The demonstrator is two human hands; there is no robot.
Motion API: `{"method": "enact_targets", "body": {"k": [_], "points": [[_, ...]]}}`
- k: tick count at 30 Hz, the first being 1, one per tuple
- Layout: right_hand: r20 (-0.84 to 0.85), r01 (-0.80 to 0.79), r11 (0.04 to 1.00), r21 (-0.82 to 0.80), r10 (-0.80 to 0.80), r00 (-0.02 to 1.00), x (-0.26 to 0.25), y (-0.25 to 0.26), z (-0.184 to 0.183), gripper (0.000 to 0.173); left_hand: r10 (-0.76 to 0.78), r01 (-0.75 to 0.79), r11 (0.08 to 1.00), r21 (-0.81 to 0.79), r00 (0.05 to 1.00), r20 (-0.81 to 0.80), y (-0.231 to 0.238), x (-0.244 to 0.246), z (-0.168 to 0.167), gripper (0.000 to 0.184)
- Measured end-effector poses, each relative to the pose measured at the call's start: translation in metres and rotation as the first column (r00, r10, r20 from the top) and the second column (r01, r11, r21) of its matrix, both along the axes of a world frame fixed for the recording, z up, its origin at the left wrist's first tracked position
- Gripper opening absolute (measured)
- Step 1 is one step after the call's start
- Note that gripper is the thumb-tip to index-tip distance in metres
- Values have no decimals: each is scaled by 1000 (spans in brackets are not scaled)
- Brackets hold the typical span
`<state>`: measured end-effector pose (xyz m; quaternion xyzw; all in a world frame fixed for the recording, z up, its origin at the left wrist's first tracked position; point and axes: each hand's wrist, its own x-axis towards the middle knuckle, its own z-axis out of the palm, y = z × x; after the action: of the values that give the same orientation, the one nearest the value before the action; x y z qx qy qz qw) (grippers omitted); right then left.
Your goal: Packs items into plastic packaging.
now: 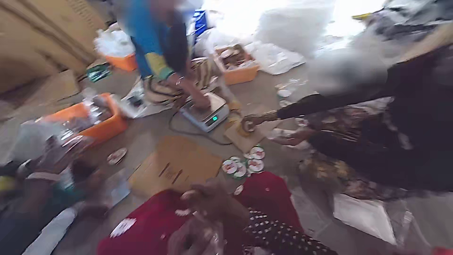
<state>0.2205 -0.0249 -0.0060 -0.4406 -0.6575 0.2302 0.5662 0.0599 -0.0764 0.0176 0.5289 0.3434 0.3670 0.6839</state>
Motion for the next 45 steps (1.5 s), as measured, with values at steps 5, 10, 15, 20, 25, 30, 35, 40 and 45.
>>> {"method": "enact_targets", "body": {"k": [5,10,15,20,25,30,35,40,45], "points": [[145,214,975,-56,-204,968,21,-5,0,59,216,-229,969,92,968,131,14,12,-17,11],[310,194,972,-133,-145,940,-2,-36,10,53,524,-210,660,722,817,-242,29,12,-31,17],[66,119,893,-434,-100,993,-4,-28,-9,29,536,-170,687,706,775,-335,30,20,-50,24],[153,181,909,-377,-131,980,7,-32,-26,28,461,-354,826,439,872,-163,37,7,-60,23],[237,282,931,-232,-226,945,14,-37,-32,32,583,-366,698,616,790,-191,50,3,-56,7],[85,192,978,87,-199,976,-17,-62,-9,13,577,-319,703,635,778,-249,46,17,-52,12],[-38,11,956,-294,-24,999,-19,-75,-6,37,580,-267,694,668,757,-301,45,19,-51,13],[-535,-375,811,-449,92,840,-19,-69,-1,59,558,-173,698,695,740,-377,34,24,-49,17],[-530,-270,636,-723,-259,807,-25,-46,24,59,488,-149,631,761,839,-241,-12,41,-49,10]]}}
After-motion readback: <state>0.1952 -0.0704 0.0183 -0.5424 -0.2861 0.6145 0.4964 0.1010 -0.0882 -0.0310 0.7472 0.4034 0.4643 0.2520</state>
